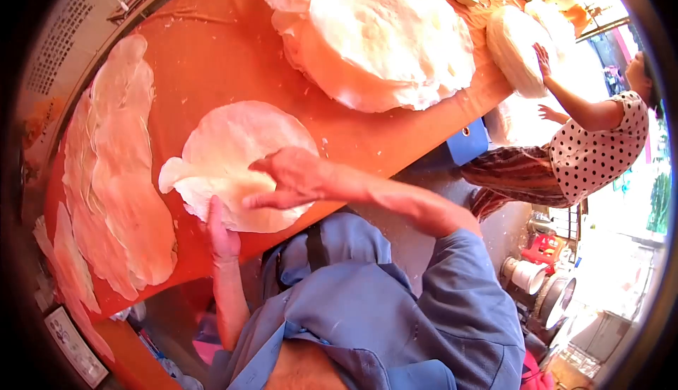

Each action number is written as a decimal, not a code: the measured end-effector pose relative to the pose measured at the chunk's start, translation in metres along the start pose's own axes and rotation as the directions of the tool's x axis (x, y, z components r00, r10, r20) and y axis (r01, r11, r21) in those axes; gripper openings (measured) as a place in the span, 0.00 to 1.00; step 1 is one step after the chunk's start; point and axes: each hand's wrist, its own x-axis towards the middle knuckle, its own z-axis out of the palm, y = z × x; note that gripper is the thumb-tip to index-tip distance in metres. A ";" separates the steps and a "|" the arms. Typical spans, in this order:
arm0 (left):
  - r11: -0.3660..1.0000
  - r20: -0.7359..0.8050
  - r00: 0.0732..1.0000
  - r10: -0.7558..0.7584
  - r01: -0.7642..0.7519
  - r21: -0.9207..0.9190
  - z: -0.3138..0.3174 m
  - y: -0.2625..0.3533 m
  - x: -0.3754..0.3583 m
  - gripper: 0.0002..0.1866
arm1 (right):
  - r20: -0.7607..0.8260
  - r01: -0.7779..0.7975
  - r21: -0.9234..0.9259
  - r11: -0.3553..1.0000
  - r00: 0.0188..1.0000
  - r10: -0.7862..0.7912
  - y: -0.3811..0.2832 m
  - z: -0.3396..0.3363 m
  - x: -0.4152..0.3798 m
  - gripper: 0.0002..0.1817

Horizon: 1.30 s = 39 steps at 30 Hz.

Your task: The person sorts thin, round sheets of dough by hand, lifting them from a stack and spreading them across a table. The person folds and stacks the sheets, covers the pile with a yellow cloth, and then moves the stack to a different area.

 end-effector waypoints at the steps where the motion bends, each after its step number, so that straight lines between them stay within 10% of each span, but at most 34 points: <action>1: 1.000 0.030 1.000 -0.008 0.009 -0.022 -0.002 0.001 0.003 0.25 | 0.058 -0.106 0.072 0.992 0.993 0.102 -0.004 -0.004 0.001 0.46; 5: 0.992 0.083 0.995 -0.059 0.067 -0.106 -0.012 0.006 0.008 0.26 | -0.149 0.084 -0.335 0.938 0.979 -0.141 0.015 -0.005 -0.006 0.50; 10: 0.998 0.084 0.996 0.003 0.002 -0.062 0.047 0.024 0.019 0.25 | -0.142 -0.040 -0.107 0.993 0.990 0.025 -0.005 0.019 -0.005 0.27; 13: 0.999 0.386 0.922 0.038 -0.036 -0.012 0.064 0.033 0.039 0.29 | -0.261 -0.172 0.254 0.952 0.935 0.239 0.004 -0.024 0.019 0.10; 16: 0.993 0.396 0.917 0.054 -0.090 0.073 0.092 0.021 0.066 0.28 | -0.284 -0.013 0.160 0.987 0.957 0.059 0.037 -0.045 0.046 0.10; 20: 0.999 0.447 0.894 -0.004 0.025 -0.041 0.121 0.012 0.086 0.25 | 0.018 -0.354 0.585 0.730 0.905 0.425 0.042 -0.088 0.066 0.27; 24: 0.998 0.394 0.918 -0.048 0.062 -0.022 0.129 -0.003 0.086 0.26 | -0.369 -0.195 0.269 0.943 0.884 0.288 0.077 -0.065 0.065 0.36; 31: 1.000 0.434 0.901 0.007 -0.008 -0.001 0.134 -0.001 0.084 0.28 | -0.333 -0.132 0.371 0.919 0.905 0.264 0.085 -0.143 0.081 0.14; 34: 0.986 0.374 0.925 0.066 -0.117 0.115 0.114 0.009 0.086 0.27 | -0.635 0.008 0.503 0.864 0.682 0.363 0.086 -0.237 0.076 0.14; 35: 0.971 0.322 0.944 0.066 -0.135 0.195 0.096 0.006 0.090 0.25 | -0.738 0.311 0.366 0.877 0.671 0.070 0.118 -0.268 0.070 0.14; 39: 0.822 0.098 0.982 0.160 -0.187 0.537 0.030 -0.016 0.094 0.23 | -0.853 -0.051 0.438 0.898 0.291 0.433 0.204 -0.351 0.022 0.10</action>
